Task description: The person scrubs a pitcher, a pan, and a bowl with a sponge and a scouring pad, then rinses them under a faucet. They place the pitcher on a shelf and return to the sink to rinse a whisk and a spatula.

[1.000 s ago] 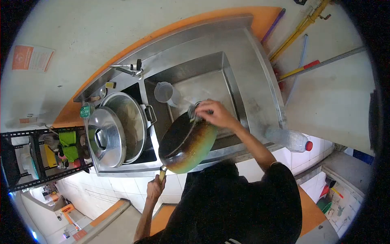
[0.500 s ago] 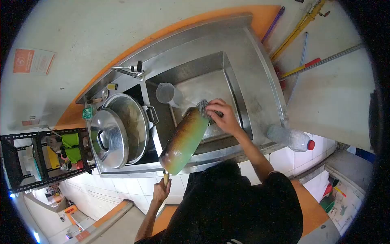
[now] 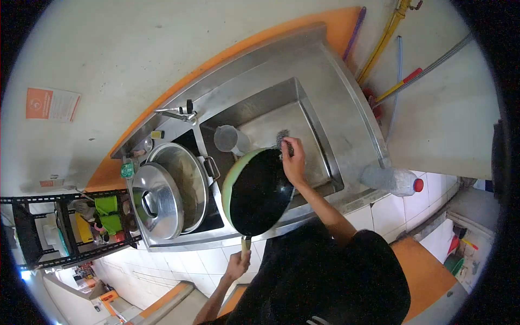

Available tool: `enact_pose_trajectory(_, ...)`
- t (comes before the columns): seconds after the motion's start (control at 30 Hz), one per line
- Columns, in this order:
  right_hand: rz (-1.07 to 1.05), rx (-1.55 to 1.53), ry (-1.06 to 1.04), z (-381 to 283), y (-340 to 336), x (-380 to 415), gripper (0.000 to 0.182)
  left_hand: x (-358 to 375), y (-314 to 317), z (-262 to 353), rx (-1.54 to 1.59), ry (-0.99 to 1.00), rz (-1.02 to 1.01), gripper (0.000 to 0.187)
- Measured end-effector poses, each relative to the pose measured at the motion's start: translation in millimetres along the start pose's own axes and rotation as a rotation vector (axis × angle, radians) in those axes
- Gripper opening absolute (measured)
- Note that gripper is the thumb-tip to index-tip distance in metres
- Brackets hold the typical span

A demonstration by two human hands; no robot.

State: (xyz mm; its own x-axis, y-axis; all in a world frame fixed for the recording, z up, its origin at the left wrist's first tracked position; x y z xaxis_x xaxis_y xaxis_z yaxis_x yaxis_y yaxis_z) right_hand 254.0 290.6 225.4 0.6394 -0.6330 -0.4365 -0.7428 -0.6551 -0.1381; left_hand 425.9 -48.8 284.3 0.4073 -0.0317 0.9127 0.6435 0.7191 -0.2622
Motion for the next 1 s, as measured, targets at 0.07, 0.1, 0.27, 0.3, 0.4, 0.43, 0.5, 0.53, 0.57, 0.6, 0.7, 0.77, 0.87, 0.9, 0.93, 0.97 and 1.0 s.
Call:
enact_pose_trajectory(0.07,0.09,0.1,-0.003,-8.3,-2.1,-7.2,0.016,7.3,7.0,12.2,0.231,-0.078,-0.136,0.041)
enact_pose_trajectory(0.1,0.073,0.172,-0.08,-17.9,-8.3,-12.7,0.019,15.1,10.8,24.0,0.262,-0.09,-0.146,0.041)
enact_pose_trajectory(0.27,-0.062,0.313,-0.103,-22.5,6.1,-12.6,0.025,4.3,22.7,21.0,0.31,-0.078,-0.168,0.042)
enact_pose_trajectory(0.3,-0.125,0.328,-0.074,-28.5,18.9,-2.9,0.025,2.5,22.9,23.0,0.298,-0.067,-0.188,0.042)
enact_pose_trajectory(0.4,-0.21,0.079,-0.209,-48.2,47.9,18.3,0.026,-0.6,29.4,32.6,0.332,-0.047,-0.193,0.042)
enact_pose_trajectory(0.43,-0.219,-0.028,-0.137,-54.2,55.3,25.0,0.024,1.1,32.2,38.6,0.341,-0.068,-0.206,0.042)
enact_pose_trajectory(0.5,-0.022,0.019,0.047,-38.9,53.7,24.5,0.022,7.9,33.6,51.7,0.359,-0.104,-0.223,0.042)
enact_pose_trajectory(0.53,0.072,0.04,0.137,-26.0,54.5,25.0,0.022,3.8,35.9,46.8,0.361,-0.087,-0.214,0.042)
enact_pose_trajectory(0.57,0.248,0.088,0.257,-4.4,56.6,28.6,0.02,-3.0,38.5,35.6,0.36,-0.075,-0.206,0.042)
enact_pose_trajectory(0.6,0.279,0.069,0.394,0.0,55.7,22.2,0.021,-5.6,40.2,32.0,0.356,-0.064,-0.202,0.043)
enact_pose_trajectory(0.7,0.191,-0.138,0.292,-22.6,75.2,18.8,0.02,-1.5,43.6,40.6,0.246,-0.087,-0.205,0.045)
enact_pose_trajectory(0.77,0.086,-0.131,0.248,-36.4,79.4,23.1,0.019,0.6,44.9,47.6,0.209,-0.084,-0.175,0.044)
enact_pose_trajectory(0.87,0.286,-0.116,0.443,-23.0,61.8,5.1,0.021,0.7,45.8,50.6,0.233,-0.06,-0.174,0.043)
enact_pose_trajectory(0.9,0.316,-0.116,0.398,-28.5,64.1,3.3,0.02,-0.5,45.2,51.7,0.255,-0.059,-0.202,0.043)
enact_pose_trajectory(0.93,0.18,-0.173,0.322,-42.6,68.5,9.3,0.019,-1.1,44.9,53.4,0.273,-0.054,-0.233,0.043)
enact_pose_trajectory(0.97,0.052,-0.227,0.237,-61.1,71.0,17.0,0.018,-1.4,43.7,56.6,0.283,-0.057,-0.221,0.043)
enact_pose_trajectory(1.0,-0.075,-0.278,0.15,-71.6,74.1,19.8,0.018,-1.4,43.3,60.8,0.292,-0.057,-0.211,0.044)
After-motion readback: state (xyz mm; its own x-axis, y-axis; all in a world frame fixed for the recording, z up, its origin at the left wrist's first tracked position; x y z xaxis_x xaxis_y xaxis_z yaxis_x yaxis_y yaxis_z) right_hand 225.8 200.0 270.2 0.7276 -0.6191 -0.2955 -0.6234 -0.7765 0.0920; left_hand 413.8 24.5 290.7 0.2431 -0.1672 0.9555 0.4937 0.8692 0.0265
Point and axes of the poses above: each hand's wrist, its own x-axis away from the middle knuckle, its own y-axis out of the palm, z = x × y, the point moved 3 cm from there along -x, towards the middle knuckle, and after that the axes turned 13 degrees about -y, right-handed, at the moved point
